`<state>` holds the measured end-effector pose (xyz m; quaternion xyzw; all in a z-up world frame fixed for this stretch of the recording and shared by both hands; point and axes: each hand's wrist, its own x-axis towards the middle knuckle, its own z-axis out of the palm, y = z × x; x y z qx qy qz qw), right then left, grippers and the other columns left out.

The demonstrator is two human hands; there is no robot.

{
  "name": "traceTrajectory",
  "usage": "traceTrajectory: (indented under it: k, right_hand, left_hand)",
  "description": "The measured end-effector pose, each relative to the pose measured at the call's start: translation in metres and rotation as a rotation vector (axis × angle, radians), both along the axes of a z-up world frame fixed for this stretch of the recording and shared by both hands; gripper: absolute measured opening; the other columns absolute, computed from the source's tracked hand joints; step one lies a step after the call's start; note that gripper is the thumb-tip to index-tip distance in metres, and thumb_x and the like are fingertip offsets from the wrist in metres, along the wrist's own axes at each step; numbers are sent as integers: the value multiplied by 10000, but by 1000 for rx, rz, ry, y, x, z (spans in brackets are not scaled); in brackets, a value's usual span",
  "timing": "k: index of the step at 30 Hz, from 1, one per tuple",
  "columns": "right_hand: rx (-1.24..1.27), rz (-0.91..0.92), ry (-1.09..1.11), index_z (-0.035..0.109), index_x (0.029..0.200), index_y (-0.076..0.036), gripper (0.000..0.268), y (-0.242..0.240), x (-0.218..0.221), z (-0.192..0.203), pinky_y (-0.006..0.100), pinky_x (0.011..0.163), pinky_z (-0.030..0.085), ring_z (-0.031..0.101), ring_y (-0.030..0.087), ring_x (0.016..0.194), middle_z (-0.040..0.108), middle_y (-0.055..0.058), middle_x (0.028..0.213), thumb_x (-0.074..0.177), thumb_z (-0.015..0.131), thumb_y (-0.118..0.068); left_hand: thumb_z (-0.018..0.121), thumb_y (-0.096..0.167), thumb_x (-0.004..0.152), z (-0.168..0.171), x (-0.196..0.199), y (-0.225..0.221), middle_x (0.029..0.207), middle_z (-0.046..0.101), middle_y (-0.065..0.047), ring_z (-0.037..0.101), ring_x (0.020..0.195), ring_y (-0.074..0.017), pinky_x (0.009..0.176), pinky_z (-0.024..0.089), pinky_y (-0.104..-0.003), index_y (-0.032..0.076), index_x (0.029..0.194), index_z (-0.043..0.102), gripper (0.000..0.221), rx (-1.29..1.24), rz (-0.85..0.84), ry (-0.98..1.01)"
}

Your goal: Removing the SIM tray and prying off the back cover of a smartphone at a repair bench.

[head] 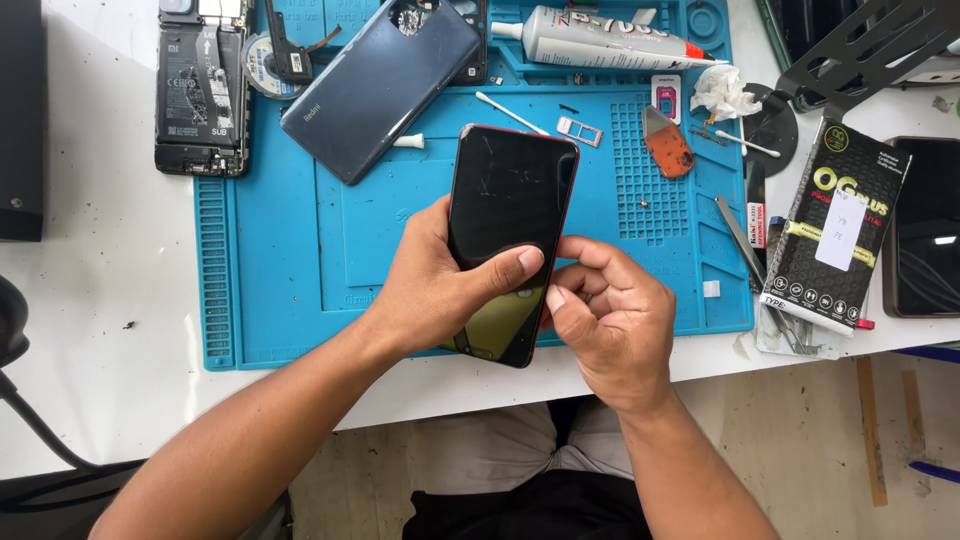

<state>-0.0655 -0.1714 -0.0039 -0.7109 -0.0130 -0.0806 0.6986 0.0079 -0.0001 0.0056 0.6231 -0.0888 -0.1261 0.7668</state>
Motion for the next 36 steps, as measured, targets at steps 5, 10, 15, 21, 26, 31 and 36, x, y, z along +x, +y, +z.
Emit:
traceTrajectory:
  k: [5,10,15,21,26,31,36]
  right_hand:
    - [-50,-20,-55,647,1211,75,356,-6,14,-1,282,548,572,621,128,645,679,159,776,918,685,-123]
    - [137,88,-124,409,1515,58,669,2,21,15,395,971,600,670,257,1162,574,240,1440,911,662,-81]
    - [149,142,-81,235,1599,16,751,-4,18,22,401,1040,565,632,315,1260,438,265,1581,948,604,-51]
    - [93,132,-35,233,1590,18,675,-3,15,28,402,1115,513,610,361,1316,460,329,1557,991,543,0]
    - [44,86,-62,283,1576,40,645,-5,14,23,291,963,531,638,249,1175,530,331,1504,999,567,-4]
    - [30,84,-79,297,1563,48,621,-4,15,24,330,1003,561,653,293,1195,544,337,1479,1002,559,-6]
    - [97,108,-52,279,1571,58,677,-6,20,25,370,1057,541,629,317,1246,482,291,1538,978,580,-67]
  left_hand:
    - [856,120,802,-3,-1,-1,691,702,-129,700,673,-146,514,580,-262,14,883,692,212,-16,-37,1]
    - [847,119,799,6,-5,-3,710,714,-137,706,686,-154,515,597,-281,5,904,699,215,-33,-71,19]
    - [809,214,835,6,-3,2,794,696,-60,649,744,-112,610,568,-265,48,977,680,254,14,-123,-25]
    - [765,298,865,4,-5,5,908,701,-6,645,827,-94,718,572,-272,81,1060,663,309,71,-170,-53]
    - [772,305,854,4,-6,5,900,701,0,642,818,-87,703,570,-265,78,1066,666,328,87,-168,-42]
    - [772,282,863,3,-7,5,920,705,-1,641,832,-85,725,578,-264,75,1083,670,319,70,-176,-33]
    - [758,303,864,11,-5,5,893,689,0,630,809,-92,702,559,-265,80,1069,659,319,91,-202,-34]
